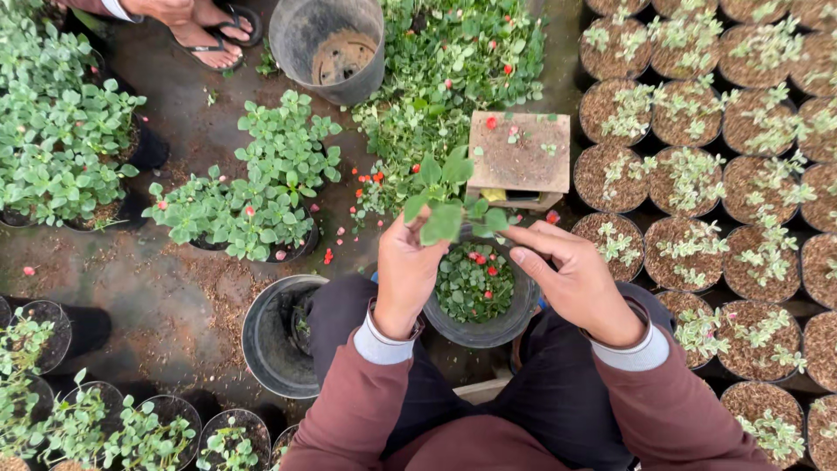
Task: The person sits on the ground in a nursery and uses a small knife to trim leaves and small flowers from plant stems. They hold each stem with one hand and carefully remove foliage with the other, placing the trimmed pieces into a bucket.
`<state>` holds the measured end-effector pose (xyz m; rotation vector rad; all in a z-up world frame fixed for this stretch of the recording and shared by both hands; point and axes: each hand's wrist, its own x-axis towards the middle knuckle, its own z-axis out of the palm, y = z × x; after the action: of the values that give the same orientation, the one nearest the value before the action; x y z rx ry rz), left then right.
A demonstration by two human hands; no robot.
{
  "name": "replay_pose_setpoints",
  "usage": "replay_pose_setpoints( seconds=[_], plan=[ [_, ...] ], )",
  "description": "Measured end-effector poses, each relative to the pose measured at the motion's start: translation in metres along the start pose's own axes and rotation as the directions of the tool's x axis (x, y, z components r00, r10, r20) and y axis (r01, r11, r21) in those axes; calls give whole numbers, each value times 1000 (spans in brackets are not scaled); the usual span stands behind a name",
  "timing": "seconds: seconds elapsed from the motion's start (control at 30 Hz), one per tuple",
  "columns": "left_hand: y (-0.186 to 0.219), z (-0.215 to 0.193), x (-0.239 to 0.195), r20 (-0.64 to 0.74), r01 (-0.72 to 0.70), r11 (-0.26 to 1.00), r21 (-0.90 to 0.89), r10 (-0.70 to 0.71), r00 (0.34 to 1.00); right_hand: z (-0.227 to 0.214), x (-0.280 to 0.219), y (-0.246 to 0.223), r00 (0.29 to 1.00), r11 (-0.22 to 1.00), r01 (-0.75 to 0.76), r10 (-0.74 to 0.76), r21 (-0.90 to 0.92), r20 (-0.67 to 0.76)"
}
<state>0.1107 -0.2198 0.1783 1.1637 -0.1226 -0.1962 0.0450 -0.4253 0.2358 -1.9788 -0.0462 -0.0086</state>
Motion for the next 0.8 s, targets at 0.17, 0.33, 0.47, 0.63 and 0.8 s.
replay_pose_setpoints(
  seconds=[0.17, 0.33, 0.47, 0.63, 0.8],
  plan=[
    [-8, 4, 11, 40, 23, 999, -33, -22, 999, 0, 8, 4, 1000, 996, 4, -1, 91, -25],
    [-10, 9, 17, 3, 139, 988, -61, -139, 990, 2, 11, 8, 992, 958, -76, 101, 276, -79],
    [-7, 8, 15, 19, 148, 978, -143, -147, 989, 4, 4, 11, 984, 814, -53, 140, 578, -107],
    [-2, 10, 12, 45, 193, 971, -139, -189, 981, 7, 5, 16, 991, 829, -112, 133, 548, 3],
    [-1, 15, 9, 55, 174, 981, -90, -170, 984, 15, 5, 24, 990, 833, -135, 130, 536, 47]
  ],
)
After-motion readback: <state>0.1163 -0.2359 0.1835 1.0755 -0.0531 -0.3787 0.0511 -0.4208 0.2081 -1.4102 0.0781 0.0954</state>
